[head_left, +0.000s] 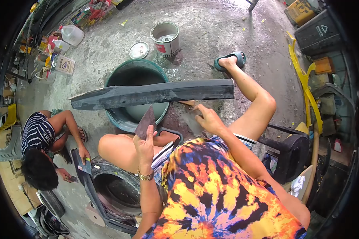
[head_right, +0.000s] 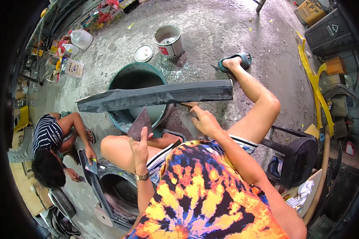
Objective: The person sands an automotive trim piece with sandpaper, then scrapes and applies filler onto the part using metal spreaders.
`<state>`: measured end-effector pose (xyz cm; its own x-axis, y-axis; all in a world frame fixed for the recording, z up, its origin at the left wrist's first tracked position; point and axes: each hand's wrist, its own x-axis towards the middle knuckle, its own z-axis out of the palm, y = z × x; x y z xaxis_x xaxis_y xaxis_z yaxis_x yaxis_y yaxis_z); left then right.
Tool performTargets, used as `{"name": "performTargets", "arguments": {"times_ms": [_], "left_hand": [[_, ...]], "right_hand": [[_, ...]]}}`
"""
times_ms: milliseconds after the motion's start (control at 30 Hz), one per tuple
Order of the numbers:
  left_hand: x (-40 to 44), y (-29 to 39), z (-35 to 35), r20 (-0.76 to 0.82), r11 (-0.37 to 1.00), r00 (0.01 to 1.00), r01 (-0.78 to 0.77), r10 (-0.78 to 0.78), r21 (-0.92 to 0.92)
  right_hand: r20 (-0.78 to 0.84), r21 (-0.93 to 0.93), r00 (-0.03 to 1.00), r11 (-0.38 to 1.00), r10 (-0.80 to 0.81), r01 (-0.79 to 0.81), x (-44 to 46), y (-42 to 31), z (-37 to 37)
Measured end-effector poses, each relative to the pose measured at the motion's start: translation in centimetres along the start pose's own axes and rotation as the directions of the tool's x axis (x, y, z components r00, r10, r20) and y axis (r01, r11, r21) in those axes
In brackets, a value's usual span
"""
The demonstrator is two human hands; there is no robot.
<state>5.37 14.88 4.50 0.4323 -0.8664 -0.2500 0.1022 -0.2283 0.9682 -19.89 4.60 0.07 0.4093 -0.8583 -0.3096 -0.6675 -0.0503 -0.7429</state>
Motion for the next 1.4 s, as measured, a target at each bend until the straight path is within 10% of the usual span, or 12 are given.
{"name": "performTargets", "arguments": {"times_ms": [133, 333, 567, 700, 900, 1167, 1300, 1400], "left_hand": [[0.6, -0.4, 0.0, 0.089, 0.928, 0.981, -0.192, 0.172, 0.319], [0.9, 1.5, 1.1, 0.323, 0.526, 0.845, -0.522, 0.426, 0.671], [-0.8, 3.2, 1.9, 0.339, 0.609, 0.819, -0.572, 0.463, 0.550], [-1.2, 1.1, 2.7, 0.085, 0.997, 0.996, -0.007, 0.001, 0.077], [-1.3, 3.1, 5.6, 0.162, 0.868, 0.965, 0.258, -0.207, -0.424], [-2.9, 1.5, 5.4, 0.200, 0.890, 0.924, 0.372, -0.327, -0.262], [-3.9, -0.9, 4.3, 0.277, 0.885, 0.949, 0.253, -0.148, -0.391], [-2.8, -1.1, 3.9, 0.221, 0.816, 0.929, 0.367, -0.297, -0.446]], "right_hand": [[-0.175, -0.077, 0.979, 0.993, -0.100, 0.088, -2.1, -4.0, -3.3], [-0.151, -0.295, 0.729, 0.734, -0.668, 0.612, -4.7, -11.6, -3.9], [-0.308, -0.202, 0.884, 0.932, -0.351, 0.300, -0.7, -5.3, -3.1], [-0.328, 0.358, 0.945, 0.924, -0.012, 0.136, -2.9, -5.6, -4.7], [-0.216, 0.956, 0.943, 0.249, 0.253, 0.153, -2.6, -5.6, -2.4], [-0.233, 0.969, 0.955, 0.124, 0.182, 0.213, -0.7, -7.5, -4.3], [-0.261, 0.943, 0.955, 0.249, 0.140, 0.221, -0.6, -5.1, -2.7], [-0.240, 0.915, 0.966, 0.357, 0.100, 0.190, -1.3, -5.0, -0.9]]}}
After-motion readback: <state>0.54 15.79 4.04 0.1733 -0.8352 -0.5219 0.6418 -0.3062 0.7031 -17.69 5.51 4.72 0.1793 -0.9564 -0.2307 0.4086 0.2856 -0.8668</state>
